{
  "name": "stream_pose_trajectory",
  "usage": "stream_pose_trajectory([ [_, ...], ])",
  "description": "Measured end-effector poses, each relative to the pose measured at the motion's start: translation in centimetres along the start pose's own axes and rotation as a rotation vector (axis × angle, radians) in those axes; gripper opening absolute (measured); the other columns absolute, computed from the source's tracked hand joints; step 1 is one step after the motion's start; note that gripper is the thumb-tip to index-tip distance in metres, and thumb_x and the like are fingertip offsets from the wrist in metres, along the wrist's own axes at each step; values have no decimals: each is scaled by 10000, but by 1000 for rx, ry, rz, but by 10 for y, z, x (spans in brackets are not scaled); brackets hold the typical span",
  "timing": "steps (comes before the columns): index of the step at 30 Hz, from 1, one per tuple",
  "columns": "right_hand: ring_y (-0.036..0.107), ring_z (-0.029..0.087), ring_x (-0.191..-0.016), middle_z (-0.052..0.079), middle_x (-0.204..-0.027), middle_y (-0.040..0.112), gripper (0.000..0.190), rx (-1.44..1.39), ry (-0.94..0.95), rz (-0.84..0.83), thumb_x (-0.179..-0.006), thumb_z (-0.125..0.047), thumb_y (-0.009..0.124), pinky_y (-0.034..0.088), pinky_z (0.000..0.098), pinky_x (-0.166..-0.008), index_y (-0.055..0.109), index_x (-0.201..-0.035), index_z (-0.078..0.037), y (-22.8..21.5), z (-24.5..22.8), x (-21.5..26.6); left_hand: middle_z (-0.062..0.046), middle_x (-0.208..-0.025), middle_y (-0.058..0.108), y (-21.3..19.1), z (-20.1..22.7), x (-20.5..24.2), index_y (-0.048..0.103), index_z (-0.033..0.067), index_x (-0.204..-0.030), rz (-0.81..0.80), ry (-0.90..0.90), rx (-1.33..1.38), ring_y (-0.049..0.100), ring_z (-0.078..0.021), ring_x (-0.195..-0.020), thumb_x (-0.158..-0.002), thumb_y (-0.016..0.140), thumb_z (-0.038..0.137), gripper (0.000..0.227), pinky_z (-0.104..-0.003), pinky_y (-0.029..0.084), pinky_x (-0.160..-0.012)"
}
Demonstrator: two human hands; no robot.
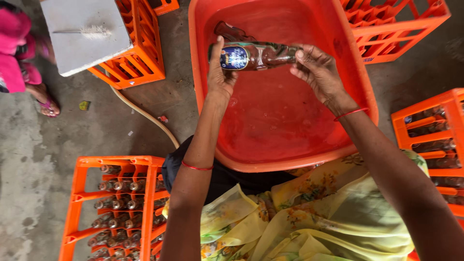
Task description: The person washes glass bottles by hand in a red tub filled with water. They repeatedly fill each bottle with water, shake it, and rinse it before placing it into an orange crate. The process is performed one bottle at a time.
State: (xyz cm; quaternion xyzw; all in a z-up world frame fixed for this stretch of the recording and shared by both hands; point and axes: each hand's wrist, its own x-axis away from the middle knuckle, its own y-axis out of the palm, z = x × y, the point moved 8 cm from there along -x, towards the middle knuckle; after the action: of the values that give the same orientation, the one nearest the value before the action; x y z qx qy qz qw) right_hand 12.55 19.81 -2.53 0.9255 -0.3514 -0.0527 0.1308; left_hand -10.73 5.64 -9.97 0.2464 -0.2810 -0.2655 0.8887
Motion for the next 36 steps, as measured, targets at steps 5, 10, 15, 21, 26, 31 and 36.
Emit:
stream_pose_trajectory([
  [5, 683, 77, -769, 15, -936, 700, 260, -88, 107, 139, -1001, -267, 750, 620, 199, -711, 673, -1108, -43, -12, 23, 8, -89, -1251, 558, 7, -4, 0, 606, 185, -1227, -107, -40, 115, 529, -267, -1186, -617, 854, 537, 747, -492, 478, -962],
  [10, 701, 87, -768, 56, -937, 701, 301, -186, 193, 115, -988, -275, 737, 627, 186, -724, 672, -1137, -23, -4, 37, 17, -126, -1288, 570, 16, 18, -5, 571, 99, -1297, -254, 159, 40, 539, -246, -1145, -644, 887, 529, 843, -461, 435, -934],
  [15, 724, 123, -821, 173, -1042, 706, 378, -425, 387, 34, -1043, -271, 645, 626, 175, -785, 601, -1273, 26, 24, 67, 38, -67, -1273, 579, 22, 37, -3, 368, 291, -1350, -218, 406, -310, 601, -234, -1208, -622, 886, 582, 939, -495, 541, -962],
  [21, 734, 166, -916, 208, -1122, 668, 370, -508, 513, 45, -1050, -198, 579, 618, 219, -856, 536, -1299, 73, 39, 85, 47, -117, -1067, 769, 38, 50, 26, 471, 93, -1352, -233, 573, -300, 718, -249, -1111, -713, 934, 440, 862, -431, 502, -1093],
  [26, 732, 174, -926, 218, -1132, 659, 367, -553, 537, 97, -1053, -173, 591, 604, 227, -858, 549, -1306, 89, 36, 85, 44, -112, -1051, 770, 49, 52, 42, 455, 110, -1309, -237, 588, -226, 713, -192, -1064, -722, 953, 331, 801, -416, 506, -1047],
  [31, 725, 159, -893, 235, -1129, 672, 344, -565, 527, 102, -1031, -159, 617, 651, 204, -841, 568, -1288, 63, 34, 84, 43, -83, -972, 748, 53, 57, 48, 455, 130, -1267, -230, 645, -275, 719, -149, -1012, -733, 946, 331, 753, -353, 528, -1019],
  [36, 703, 137, -834, 195, -1100, 677, 329, -511, 511, 133, -1006, -190, 666, 639, 206, -764, 583, -1247, 18, 25, 88, 42, -48, -937, 692, 59, 60, 59, 489, 114, -1201, -203, 705, -338, 698, -134, -911, -748, 955, 321, 682, -307, 588, -843],
])
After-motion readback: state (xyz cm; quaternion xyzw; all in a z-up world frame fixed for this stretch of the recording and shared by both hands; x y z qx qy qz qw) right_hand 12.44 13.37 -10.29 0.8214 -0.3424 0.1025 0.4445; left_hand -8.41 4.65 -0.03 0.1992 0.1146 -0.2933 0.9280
